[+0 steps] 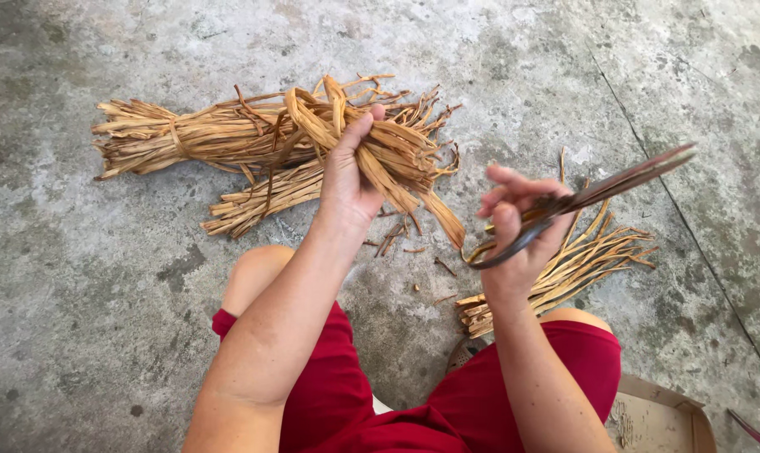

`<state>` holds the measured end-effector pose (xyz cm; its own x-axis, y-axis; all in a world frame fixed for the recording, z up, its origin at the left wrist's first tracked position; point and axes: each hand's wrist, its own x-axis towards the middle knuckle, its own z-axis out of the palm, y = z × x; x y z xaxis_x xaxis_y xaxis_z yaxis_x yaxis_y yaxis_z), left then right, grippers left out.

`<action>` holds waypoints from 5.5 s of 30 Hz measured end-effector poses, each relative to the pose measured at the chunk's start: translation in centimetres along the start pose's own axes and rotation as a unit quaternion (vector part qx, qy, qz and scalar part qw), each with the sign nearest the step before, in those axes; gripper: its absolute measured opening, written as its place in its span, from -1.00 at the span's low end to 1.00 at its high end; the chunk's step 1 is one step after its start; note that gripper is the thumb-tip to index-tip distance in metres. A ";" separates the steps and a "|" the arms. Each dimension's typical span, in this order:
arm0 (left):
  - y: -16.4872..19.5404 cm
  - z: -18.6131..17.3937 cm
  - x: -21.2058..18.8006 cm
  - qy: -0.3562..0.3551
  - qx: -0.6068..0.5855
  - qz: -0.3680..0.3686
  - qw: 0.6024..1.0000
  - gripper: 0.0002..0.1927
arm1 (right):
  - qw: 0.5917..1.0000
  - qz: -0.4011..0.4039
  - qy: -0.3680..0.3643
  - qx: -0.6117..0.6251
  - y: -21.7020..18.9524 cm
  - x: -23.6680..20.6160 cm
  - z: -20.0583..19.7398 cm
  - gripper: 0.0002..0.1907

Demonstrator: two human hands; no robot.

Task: The person carries a bundle of dried plant strips and a small stool to an outdoor concrete area. They sit on the stool, untie the bundle, and use shears to cut the strips into shorter lengths, placing the cut pieces on the ground.

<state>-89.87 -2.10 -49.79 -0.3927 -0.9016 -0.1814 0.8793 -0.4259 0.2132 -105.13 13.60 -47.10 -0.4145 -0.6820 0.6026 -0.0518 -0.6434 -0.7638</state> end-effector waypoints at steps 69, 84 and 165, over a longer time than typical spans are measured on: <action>-5.3 -5.4 -3.1 -0.137 0.174 -0.204 0.954 -0.13 | 0.853 0.325 -0.232 -0.338 0.6 -5.0 -2.2 -0.63; 4.6 -0.6 1.1 -0.162 0.310 -0.007 0.937 -0.52 | 0.814 0.375 -0.373 -0.240 3.0 -12.7 -0.9 -0.69; 0.1 -2.0 -7.4 -0.127 0.855 0.063 0.498 -0.46 | 0.859 0.220 -0.184 -0.424 -0.6 -1.9 -7.8 -0.29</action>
<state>-86.31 4.63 -50.37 -0.5753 -0.8177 0.0182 -0.5297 0.3894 0.7535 -111.45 17.97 -49.61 -0.2555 -0.9585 0.1263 -0.6715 0.0820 -0.7364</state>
